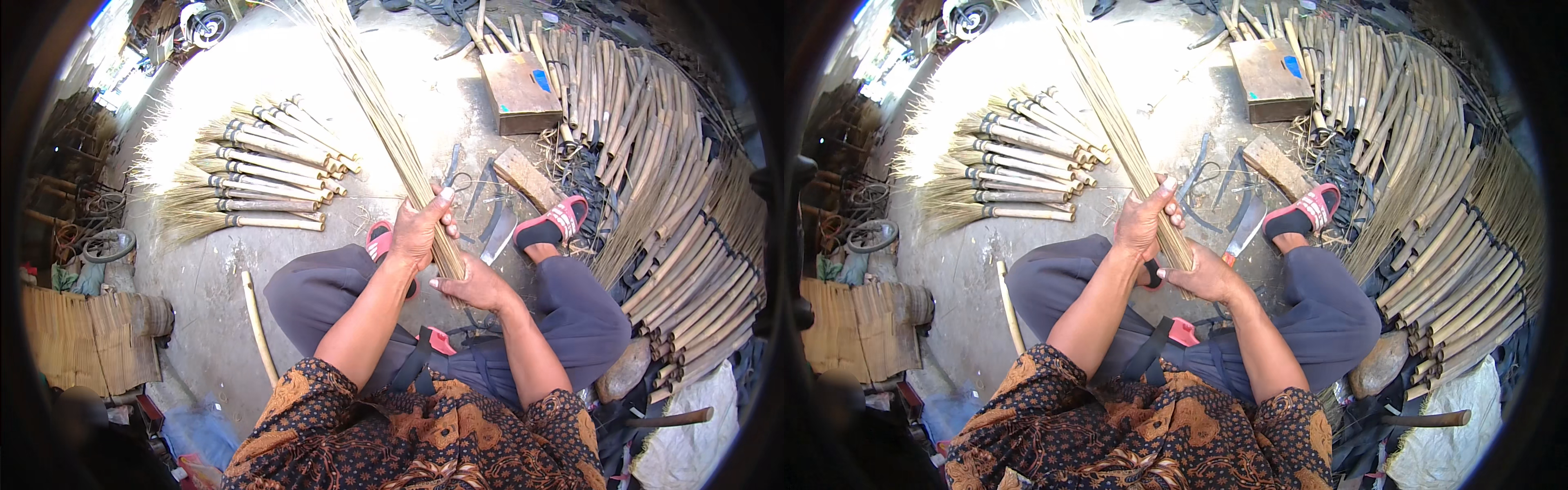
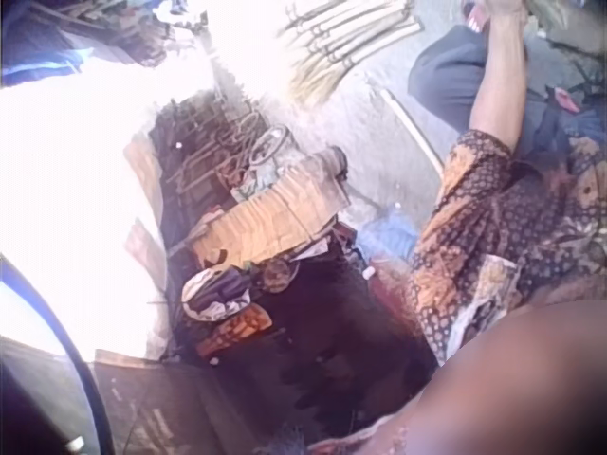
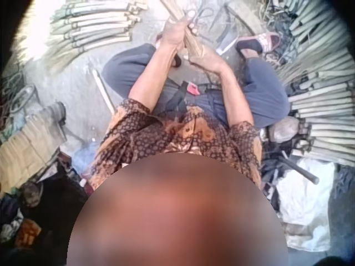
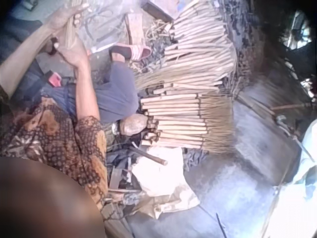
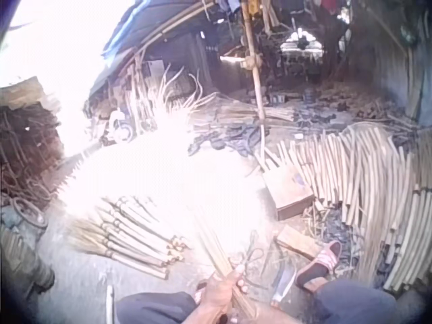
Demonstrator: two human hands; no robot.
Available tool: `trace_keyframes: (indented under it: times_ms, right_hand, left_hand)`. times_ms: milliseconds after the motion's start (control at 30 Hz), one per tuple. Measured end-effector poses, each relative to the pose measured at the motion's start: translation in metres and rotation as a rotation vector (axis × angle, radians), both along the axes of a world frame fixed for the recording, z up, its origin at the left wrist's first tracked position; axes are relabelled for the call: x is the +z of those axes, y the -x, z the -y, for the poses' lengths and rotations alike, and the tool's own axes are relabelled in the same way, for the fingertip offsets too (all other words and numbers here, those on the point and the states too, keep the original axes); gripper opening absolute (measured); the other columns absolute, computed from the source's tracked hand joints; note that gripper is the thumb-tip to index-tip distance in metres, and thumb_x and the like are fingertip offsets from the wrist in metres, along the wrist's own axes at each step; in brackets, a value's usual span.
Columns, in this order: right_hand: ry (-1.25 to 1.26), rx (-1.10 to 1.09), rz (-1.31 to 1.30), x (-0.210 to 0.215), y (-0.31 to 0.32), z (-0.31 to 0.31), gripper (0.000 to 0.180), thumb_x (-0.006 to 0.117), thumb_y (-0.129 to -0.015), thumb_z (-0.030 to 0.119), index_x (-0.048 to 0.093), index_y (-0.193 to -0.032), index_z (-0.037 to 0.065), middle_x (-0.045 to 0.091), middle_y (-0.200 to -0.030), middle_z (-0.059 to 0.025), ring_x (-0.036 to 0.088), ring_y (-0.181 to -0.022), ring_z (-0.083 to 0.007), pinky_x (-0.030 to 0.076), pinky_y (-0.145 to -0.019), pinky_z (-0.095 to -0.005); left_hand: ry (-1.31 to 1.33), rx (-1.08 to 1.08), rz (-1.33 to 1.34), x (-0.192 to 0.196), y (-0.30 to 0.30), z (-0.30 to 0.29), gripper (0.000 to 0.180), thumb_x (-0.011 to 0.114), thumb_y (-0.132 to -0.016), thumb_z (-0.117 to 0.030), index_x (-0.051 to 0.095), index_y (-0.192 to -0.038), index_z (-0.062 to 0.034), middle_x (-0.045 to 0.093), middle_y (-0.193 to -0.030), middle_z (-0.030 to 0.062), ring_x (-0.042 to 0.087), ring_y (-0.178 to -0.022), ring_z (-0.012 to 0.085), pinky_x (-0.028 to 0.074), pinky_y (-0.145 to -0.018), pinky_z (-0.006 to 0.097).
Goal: The person assembles a broom by gathering dried plant fibers, aligning them, and securing them to a bamboo handle using a knife and strips of rubber. The finished broom is placed with others nearby.
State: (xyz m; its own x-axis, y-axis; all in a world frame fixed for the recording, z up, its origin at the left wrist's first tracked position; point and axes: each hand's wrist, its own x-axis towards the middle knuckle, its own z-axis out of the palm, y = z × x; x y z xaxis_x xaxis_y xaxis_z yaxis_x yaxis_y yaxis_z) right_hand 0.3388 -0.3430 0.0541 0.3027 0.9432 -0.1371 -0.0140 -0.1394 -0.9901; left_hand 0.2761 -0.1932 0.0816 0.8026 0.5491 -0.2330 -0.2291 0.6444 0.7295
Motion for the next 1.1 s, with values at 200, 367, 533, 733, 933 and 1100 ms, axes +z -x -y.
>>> trace_keyframes:
  times_ms: [200,367,533,733,933,1100]
  right_hand:
    - [-0.028,-0.495,0.256,0.003,0.009,-0.007,0.026,0.073,-0.098,0.018,0.067,-0.107,-0.006,0.067,-0.088,-0.0143,0.066,-0.081,-0.0216,0.053,-0.075,-0.0359]
    - [-0.040,-0.470,0.431,0.010,0.005,-0.003,0.023,0.070,-0.100,0.017,0.068,-0.098,-0.006,0.066,-0.088,-0.0165,0.066,-0.083,-0.0247,0.051,-0.076,-0.0404]
    - [-0.097,-0.566,0.315,0.001,0.006,-0.007,0.022,0.063,-0.105,0.020,0.066,-0.102,-0.002,0.063,-0.084,-0.0097,0.060,-0.081,-0.0163,0.049,-0.075,-0.0354]
    - [-0.059,-0.579,0.139,-0.008,0.009,0.001,0.024,0.061,-0.106,0.021,0.066,-0.108,-0.003,0.066,-0.088,-0.0084,0.060,-0.082,-0.0141,0.050,-0.076,-0.0335]
    - [-0.043,-0.601,-0.082,-0.017,0.004,0.006,0.024,0.060,-0.107,0.022,0.068,-0.108,-0.001,0.067,-0.087,-0.0052,0.059,-0.081,-0.0100,0.050,-0.073,-0.0319]
    - [0.010,-0.706,0.050,-0.025,0.003,0.011,0.026,0.060,-0.107,0.024,0.066,-0.103,-0.001,0.064,-0.080,-0.0060,0.059,-0.075,-0.0128,0.049,-0.070,-0.0337]
  left_hand:
    - [-0.131,0.050,-0.130,-0.012,-0.004,0.001,0.029,0.078,-0.098,-0.023,0.054,-0.108,-0.0093,0.060,-0.076,0.0026,0.064,-0.063,0.0156,0.057,-0.056,0.030]
    - [-0.204,0.079,-0.117,-0.008,-0.004,0.005,0.027,0.077,-0.099,-0.023,0.059,-0.109,-0.0062,0.065,-0.079,0.0053,0.070,-0.069,0.0173,0.062,-0.062,0.031]
    - [-0.163,0.054,-0.087,-0.001,-0.006,0.009,0.034,0.074,-0.100,-0.025,0.058,-0.119,-0.0018,0.071,-0.096,0.0123,0.076,-0.084,0.0236,0.067,-0.071,0.035]
    - [-0.184,0.011,-0.093,-0.002,-0.009,0.014,0.042,0.070,-0.103,-0.032,0.056,-0.126,0.0005,0.071,-0.109,0.0169,0.076,-0.100,0.0273,0.067,-0.079,0.039]
    - [-0.221,-0.011,-0.091,-0.008,-0.015,0.021,0.037,0.070,-0.103,-0.029,0.059,-0.126,-0.0011,0.071,-0.110,0.0128,0.074,-0.100,0.0225,0.064,-0.084,0.038]
    - [-0.276,0.053,-0.249,-0.012,-0.019,0.025,0.037,0.076,-0.099,-0.030,0.066,-0.118,-0.0003,0.073,-0.099,0.0072,0.073,-0.081,0.0159,0.063,-0.066,0.030]
